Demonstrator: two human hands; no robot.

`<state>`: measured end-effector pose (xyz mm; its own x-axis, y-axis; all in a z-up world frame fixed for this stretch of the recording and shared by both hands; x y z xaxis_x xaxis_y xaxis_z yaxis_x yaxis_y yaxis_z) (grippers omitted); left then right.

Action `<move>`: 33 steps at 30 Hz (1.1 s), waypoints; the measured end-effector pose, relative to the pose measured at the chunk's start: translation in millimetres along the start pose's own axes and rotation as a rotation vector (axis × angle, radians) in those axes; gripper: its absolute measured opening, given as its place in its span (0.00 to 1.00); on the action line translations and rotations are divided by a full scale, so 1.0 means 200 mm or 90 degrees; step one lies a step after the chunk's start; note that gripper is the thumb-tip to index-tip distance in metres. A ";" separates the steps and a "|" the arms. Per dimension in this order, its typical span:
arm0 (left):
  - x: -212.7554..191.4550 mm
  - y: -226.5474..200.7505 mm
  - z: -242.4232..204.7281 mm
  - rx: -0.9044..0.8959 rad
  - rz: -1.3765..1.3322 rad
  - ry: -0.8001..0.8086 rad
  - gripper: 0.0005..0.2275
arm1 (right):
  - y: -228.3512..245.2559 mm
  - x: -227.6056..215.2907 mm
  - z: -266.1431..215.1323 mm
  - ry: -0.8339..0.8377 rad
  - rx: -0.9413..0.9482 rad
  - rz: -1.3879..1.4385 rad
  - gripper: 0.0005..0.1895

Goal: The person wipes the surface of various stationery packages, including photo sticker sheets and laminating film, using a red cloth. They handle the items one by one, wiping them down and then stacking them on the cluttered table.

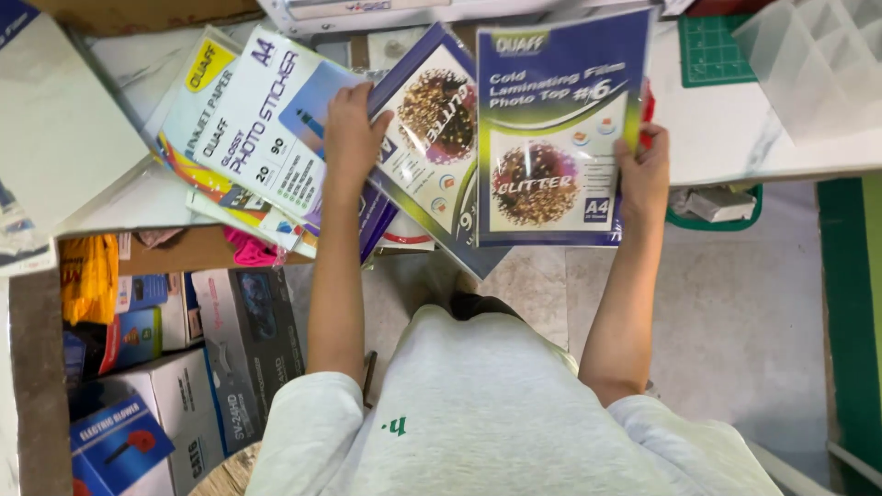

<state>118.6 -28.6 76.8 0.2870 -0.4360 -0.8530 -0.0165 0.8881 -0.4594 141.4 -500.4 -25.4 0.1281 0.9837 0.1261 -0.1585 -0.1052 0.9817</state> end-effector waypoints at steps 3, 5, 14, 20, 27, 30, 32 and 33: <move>0.03 0.08 -0.01 0.049 -0.094 0.024 0.19 | 0.02 0.03 -0.07 0.030 0.121 -0.032 0.18; 0.01 0.12 -0.04 0.070 -0.185 0.044 0.15 | 0.00 0.08 -0.11 0.090 0.192 -0.006 0.18; 0.10 0.33 -0.44 -0.248 -0.680 0.146 0.09 | 0.11 0.08 -0.19 0.043 0.111 0.116 0.22; 0.20 0.47 -0.59 -0.270 -0.896 -0.002 0.09 | -0.17 -0.17 -0.17 -0.072 0.004 0.181 0.21; 0.24 0.33 -0.66 -0.336 -1.055 0.004 0.13 | -0.18 -0.02 -0.31 -0.245 0.003 0.228 0.22; 0.32 0.23 -0.70 -0.410 -1.083 0.133 0.18 | -0.14 0.25 -0.38 -0.251 -0.008 0.267 0.23; 0.39 0.21 -0.73 -0.452 -1.111 0.189 0.19 | -0.15 0.49 -0.45 -0.205 0.063 0.272 0.25; 0.45 0.25 -0.75 -0.451 -1.111 0.196 0.19 | -0.13 0.58 -0.49 -0.211 0.060 0.271 0.25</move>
<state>-0.5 -45.1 -60.2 0.2600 -0.7287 0.6336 -0.2935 -0.6847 -0.6671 63.6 -369.8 -51.4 0.3756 0.7543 0.5385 -0.1774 -0.5118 0.8406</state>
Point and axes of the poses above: each hand's wrist, its own z-axis towards the middle knuckle, its own x-axis out of the palm, y = z × x, the point moved 8 cm from there along z, towards the middle knuckle, and after that the axes turned 1 degree about y, right-handed, at the moved point
